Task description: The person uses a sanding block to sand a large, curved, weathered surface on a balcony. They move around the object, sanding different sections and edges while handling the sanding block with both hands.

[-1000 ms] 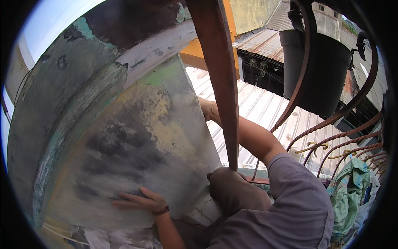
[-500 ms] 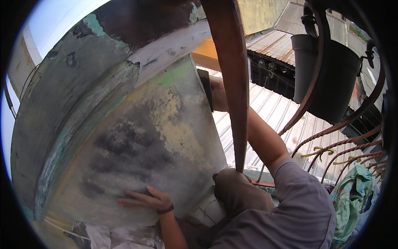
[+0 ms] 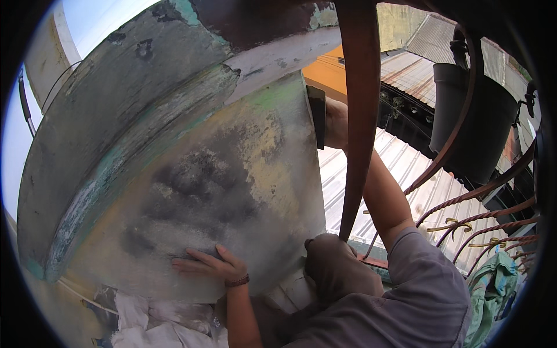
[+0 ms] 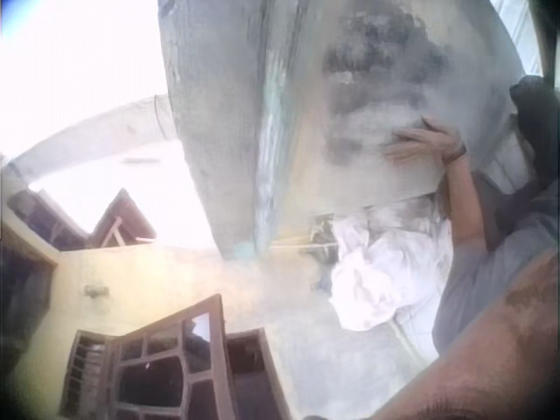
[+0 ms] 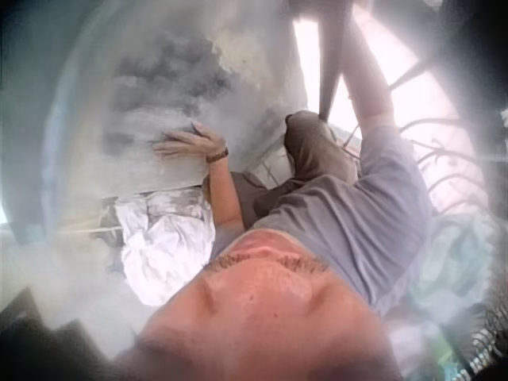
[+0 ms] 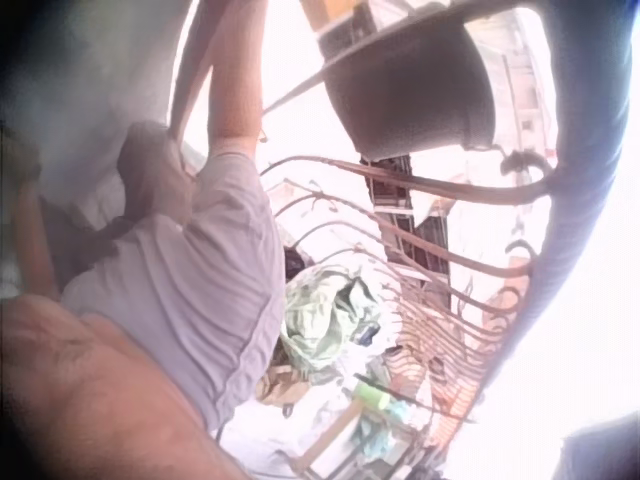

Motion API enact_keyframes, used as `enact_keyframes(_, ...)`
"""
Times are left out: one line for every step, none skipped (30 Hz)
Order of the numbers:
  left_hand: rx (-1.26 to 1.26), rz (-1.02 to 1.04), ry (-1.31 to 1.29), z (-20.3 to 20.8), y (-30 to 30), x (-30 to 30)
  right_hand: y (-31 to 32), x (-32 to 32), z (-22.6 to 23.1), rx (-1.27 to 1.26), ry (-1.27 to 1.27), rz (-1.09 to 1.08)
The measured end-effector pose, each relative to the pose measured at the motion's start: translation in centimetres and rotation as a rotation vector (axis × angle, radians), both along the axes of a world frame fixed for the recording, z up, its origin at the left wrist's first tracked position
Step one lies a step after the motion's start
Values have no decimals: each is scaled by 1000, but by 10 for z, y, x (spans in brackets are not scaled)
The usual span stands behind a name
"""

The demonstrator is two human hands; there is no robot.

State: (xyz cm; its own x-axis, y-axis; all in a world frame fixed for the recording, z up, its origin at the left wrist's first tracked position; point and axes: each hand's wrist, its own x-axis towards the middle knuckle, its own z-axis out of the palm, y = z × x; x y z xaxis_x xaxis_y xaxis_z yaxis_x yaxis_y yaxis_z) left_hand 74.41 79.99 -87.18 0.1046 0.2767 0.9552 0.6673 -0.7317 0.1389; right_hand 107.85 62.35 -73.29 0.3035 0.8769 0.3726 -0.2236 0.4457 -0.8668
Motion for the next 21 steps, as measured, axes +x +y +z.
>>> enact_keyframes(4,1,5,2,0,2,2,-2,-4,-8,7,8)
enact_keyframes(9,2,11,2,0,3,3,-10,-24,-62,20,-5)
enact_keyframes(-7,-26,-8,0,1,4,8,-21,-54,-148,25,-33)
enact_keyframes(-17,-25,-21,1,-1,9,8,-33,-86,-238,30,-66)
enact_keyframes(-21,-30,-19,1,-3,11,0,-48,-119,-328,48,-83)
enact_keyframes(-25,-38,-16,0,-5,12,-8,-51,-142,-386,61,-78)
enact_keyframes(-16,-54,-20,-1,-4,12,-10,-59,-139,-404,72,-72)
enact_keyframes(-7,-74,-25,-3,-3,12,-8,-57,-132,-389,69,-71)
enact_keyframes(1,-97,-30,-4,-3,13,-2,-42,-114,-344,39,-85)
enact_keyframes(10,-85,-20,-5,-1,8,5,-31,-86,-263,29,-79)
enact_keyframes(20,-74,-20,-5,1,6,9,-17,-53,-172,17,-63)
enact_keyframes(27,-56,-22,-4,2,5,13,-4,-19,-58,16,-10)
enact_keyframes(25,-46,-4,-7,2,3,16,7,1,47,32,47)
enact_keyframes(27,-38,4,-7,2,5,18,15,11,110,45,80)
enact_keyframes(30,-27,13,-6,3,6,17,12,1,86,53,64)
enact_keyframes(37,-36,12,-5,3,6,19,1,-29,-15,68,9)
enact_keyframes(39,-45,-4,-4,1,9,19,-15,-69,-136,76,-53)
enact_keyframes(39,-62,-23,-7,-2,13,14,-27,-116,-253,88,-106)
enact_keyframes(45,-70,-32,-8,-2,16,5,-41,-159,-353,107,-123)
enact_keyframes(51,-71,-44,-10,-2,18,-3,-47,-182,-417,128,-115)
enact_keyframes(70,-66,-55,-9,1,21,-3,-52,-180,-431,136,-108)
